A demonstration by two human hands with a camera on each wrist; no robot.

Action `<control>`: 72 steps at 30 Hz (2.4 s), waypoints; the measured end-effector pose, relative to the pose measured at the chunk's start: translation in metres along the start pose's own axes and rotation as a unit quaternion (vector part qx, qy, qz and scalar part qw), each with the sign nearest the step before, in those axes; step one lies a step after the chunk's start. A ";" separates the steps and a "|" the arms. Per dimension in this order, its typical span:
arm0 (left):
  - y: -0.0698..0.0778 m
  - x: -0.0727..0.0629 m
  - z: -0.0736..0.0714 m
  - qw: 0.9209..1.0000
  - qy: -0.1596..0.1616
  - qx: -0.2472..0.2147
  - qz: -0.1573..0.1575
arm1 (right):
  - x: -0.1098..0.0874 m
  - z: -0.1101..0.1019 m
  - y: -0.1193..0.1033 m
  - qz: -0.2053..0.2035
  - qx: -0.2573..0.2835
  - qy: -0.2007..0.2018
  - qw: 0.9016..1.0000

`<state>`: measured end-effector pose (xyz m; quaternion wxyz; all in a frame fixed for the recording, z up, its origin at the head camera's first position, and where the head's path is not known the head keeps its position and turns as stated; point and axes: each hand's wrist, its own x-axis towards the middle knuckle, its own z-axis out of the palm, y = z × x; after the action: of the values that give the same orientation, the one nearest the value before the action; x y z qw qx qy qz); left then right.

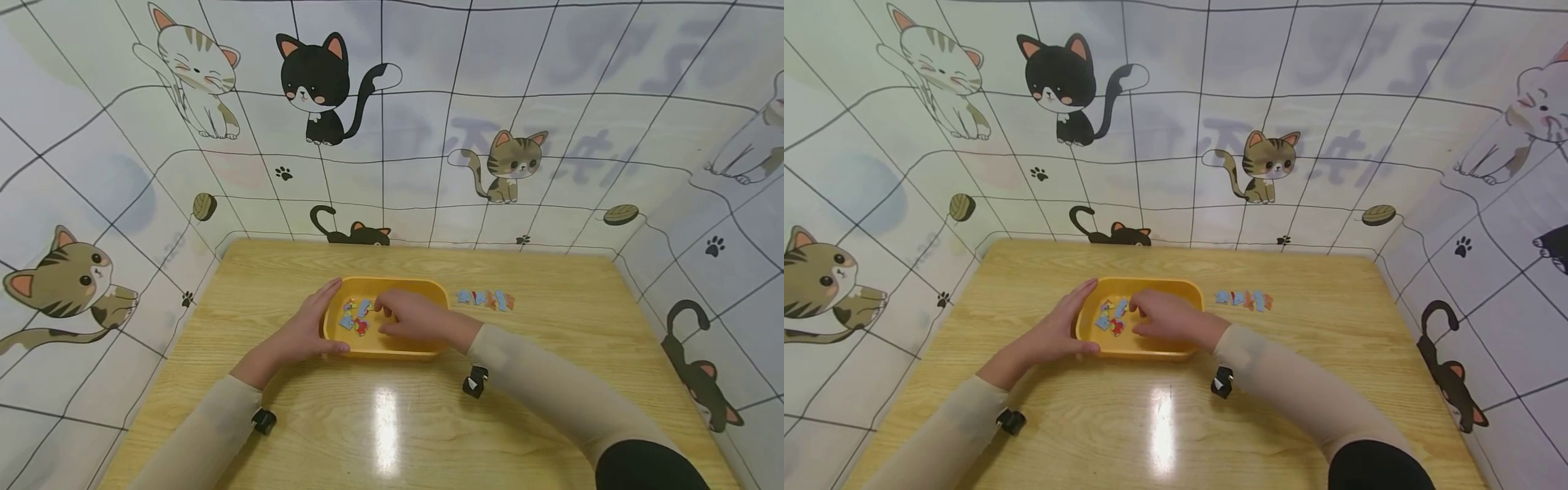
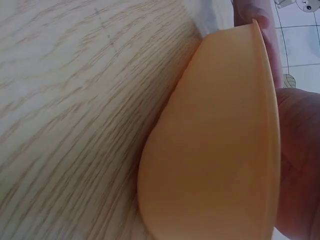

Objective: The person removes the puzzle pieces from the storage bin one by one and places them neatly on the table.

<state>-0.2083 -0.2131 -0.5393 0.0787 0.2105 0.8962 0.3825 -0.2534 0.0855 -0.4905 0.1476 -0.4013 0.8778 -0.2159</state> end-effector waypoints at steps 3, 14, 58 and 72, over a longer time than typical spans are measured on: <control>-0.001 0.000 0.000 1.000 0.000 0.002 0.004 | 0.008 0.004 -0.003 0.003 0.005 -0.002 1.000; -0.003 0.001 0.000 1.000 -0.002 0.000 0.012 | 0.032 0.025 0.003 -0.018 0.014 -0.008 1.000; -0.002 0.001 -0.001 1.000 -0.002 0.005 0.015 | 0.037 0.032 0.007 -0.017 0.066 0.030 0.997; -0.003 0.000 -0.001 1.000 0.000 0.004 0.009 | 0.017 0.004 0.010 -0.024 0.064 0.069 0.995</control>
<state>-0.2093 -0.2153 -0.5410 0.0740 0.2191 0.8958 0.3796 -0.2691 0.0772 -0.5001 0.1070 -0.3957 0.8605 -0.3027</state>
